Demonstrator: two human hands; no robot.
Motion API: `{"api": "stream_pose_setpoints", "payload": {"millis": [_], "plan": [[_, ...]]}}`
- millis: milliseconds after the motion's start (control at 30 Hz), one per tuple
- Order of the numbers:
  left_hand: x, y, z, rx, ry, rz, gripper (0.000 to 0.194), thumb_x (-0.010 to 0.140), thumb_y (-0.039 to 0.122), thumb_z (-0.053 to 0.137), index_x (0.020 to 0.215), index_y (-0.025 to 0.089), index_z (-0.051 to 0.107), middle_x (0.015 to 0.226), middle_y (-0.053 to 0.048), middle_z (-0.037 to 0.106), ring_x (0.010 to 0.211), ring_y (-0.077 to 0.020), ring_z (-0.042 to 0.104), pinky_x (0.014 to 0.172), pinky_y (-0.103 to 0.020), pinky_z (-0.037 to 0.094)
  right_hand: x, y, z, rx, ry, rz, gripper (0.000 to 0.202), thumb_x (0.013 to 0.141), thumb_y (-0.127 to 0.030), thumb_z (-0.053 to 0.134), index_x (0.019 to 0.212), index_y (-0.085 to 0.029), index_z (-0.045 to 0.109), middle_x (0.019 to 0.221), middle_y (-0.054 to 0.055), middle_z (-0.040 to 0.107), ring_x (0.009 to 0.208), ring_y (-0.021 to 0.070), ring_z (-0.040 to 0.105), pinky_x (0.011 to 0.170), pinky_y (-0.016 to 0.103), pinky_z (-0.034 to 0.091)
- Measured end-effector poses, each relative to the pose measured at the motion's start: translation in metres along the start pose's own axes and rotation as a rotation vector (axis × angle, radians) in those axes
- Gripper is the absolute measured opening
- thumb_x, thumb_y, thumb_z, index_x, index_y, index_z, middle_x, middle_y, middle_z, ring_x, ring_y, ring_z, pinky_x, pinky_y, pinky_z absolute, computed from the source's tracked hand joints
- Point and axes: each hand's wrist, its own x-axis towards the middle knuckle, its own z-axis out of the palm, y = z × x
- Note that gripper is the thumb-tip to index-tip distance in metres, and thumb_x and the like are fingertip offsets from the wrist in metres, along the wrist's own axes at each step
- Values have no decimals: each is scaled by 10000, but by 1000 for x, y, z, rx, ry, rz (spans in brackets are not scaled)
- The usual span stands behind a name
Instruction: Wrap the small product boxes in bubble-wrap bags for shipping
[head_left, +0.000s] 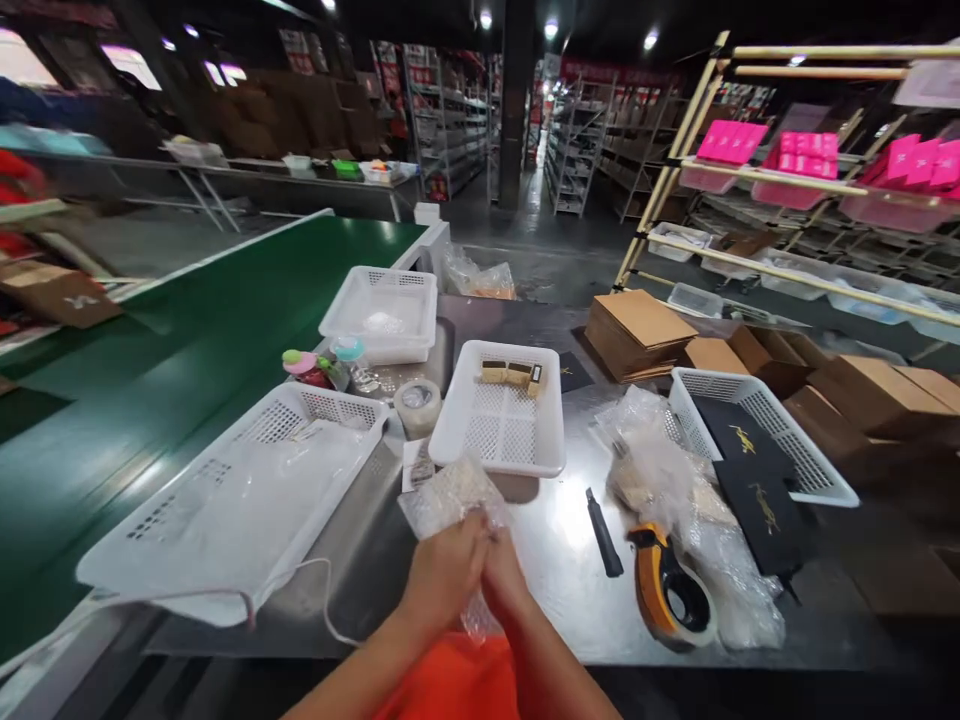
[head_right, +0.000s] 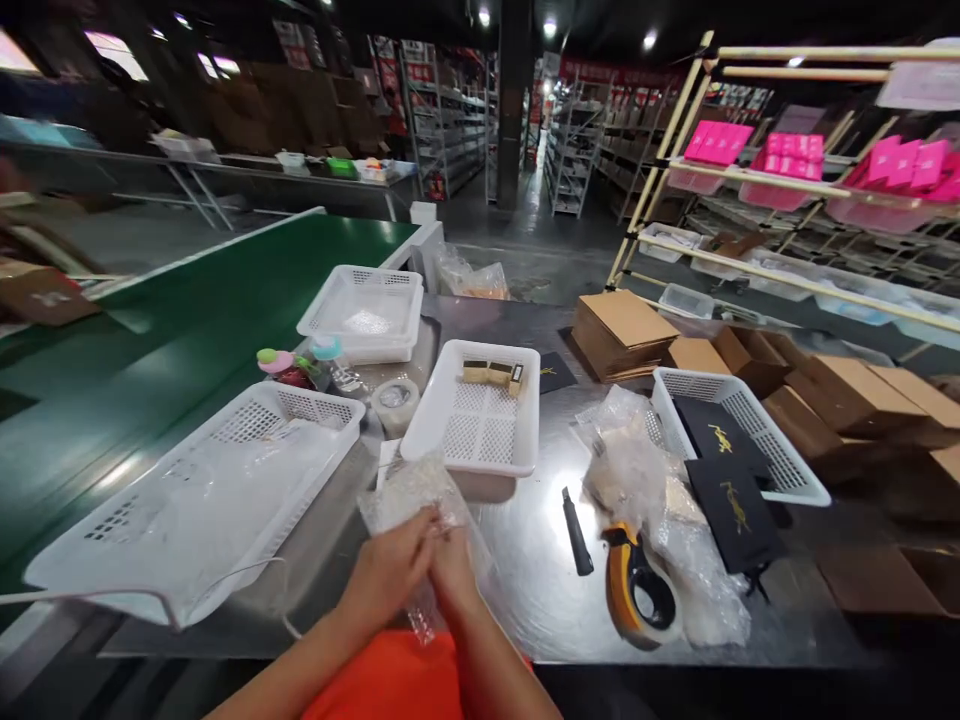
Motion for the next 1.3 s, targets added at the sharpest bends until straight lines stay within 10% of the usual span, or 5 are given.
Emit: {"api": "stream_pose_setpoints", "payload": {"millis": [333,567,933,1167,1300], "plan": [[15,-22,14,-581,-137,-158,264,784,349,394,790,178,595,545,26,538,525,-161,515,526,-257,359,-80,-89,-45,134,-347,216,420,708,-448,746,1037,-193,697,1053,104,710,787,196,683,672,302,523],[23,-1,20,-260,-125,84,332,878,222,320,956,192,642,936,-72,738,855,-220,678,745,-322,490,-37,-63,-119,92,498,-32,429,615,-440,814,973,-248,675,1042,30,709,999,170,633,789,248,508],[26,20,22,-7,-479,392,239,825,135,515,1027,180,634,1058,-82,705,975,-236,651,852,-331,507,2,-5,-64,-49,147,256,271,647,-404,714,623,-141,651,551,59,637,611,251,667,612,380,535],[21,-11,21,-231,-187,456,263,870,110,416,1040,191,600,996,-60,659,913,-195,610,830,-316,505,64,-131,-176,-472,641,-287,578,678,-202,561,1255,-187,544,1385,117,506,1277,284,433,1041,440,344],[43,-67,14,-134,-28,97,232,880,141,426,979,192,629,1016,-78,659,963,-214,615,859,-349,503,99,-169,-260,-1638,737,-559,492,729,-123,465,1196,-110,619,1356,223,534,1160,377,516,927,525,392]]}}
